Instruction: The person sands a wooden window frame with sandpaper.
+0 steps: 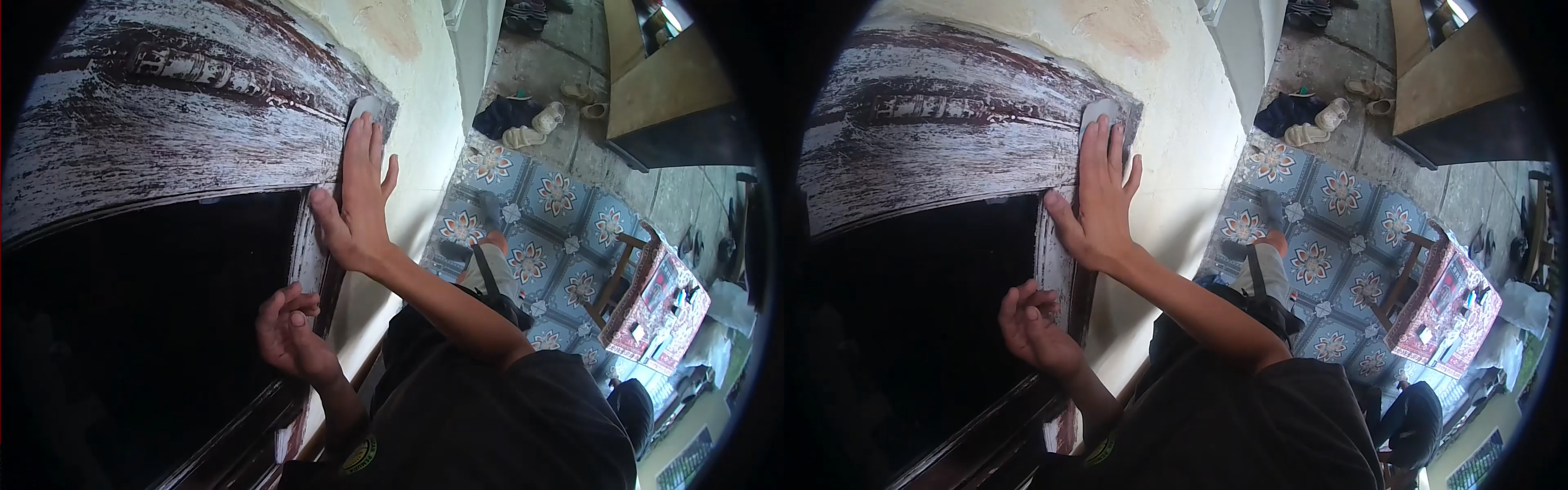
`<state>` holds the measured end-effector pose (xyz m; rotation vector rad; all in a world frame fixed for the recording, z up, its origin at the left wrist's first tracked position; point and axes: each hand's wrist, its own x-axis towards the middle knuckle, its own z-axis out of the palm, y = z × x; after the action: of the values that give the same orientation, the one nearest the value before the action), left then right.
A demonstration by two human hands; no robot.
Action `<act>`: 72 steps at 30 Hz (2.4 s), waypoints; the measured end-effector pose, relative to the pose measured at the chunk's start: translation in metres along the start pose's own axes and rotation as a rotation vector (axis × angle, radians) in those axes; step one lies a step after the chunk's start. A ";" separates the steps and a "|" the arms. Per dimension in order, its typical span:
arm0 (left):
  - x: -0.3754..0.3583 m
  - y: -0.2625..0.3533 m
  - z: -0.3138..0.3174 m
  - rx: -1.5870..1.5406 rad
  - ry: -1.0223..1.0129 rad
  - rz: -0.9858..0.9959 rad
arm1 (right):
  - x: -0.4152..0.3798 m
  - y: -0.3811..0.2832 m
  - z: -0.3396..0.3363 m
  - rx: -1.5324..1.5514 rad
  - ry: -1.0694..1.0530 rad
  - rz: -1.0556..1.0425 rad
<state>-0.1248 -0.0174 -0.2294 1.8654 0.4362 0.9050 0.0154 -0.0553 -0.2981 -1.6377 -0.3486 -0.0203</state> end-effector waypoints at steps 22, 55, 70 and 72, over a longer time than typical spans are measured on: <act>-0.005 0.001 -0.011 -0.116 -0.063 -0.017 | -0.042 0.012 0.007 0.207 -0.051 0.033; 0.014 -0.005 -0.056 -0.066 -0.606 0.209 | -0.108 -0.023 0.025 0.321 -0.179 0.202; 0.010 -0.002 -0.048 0.026 -0.515 0.191 | 0.001 0.016 0.012 0.222 0.102 0.070; 0.007 0.001 -0.034 0.102 -0.433 0.205 | -0.037 0.006 0.019 0.223 0.117 0.052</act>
<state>-0.1464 0.0076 -0.2175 2.1583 0.0251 0.5905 -0.0217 -0.0447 -0.3141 -1.4172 -0.2101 -0.0364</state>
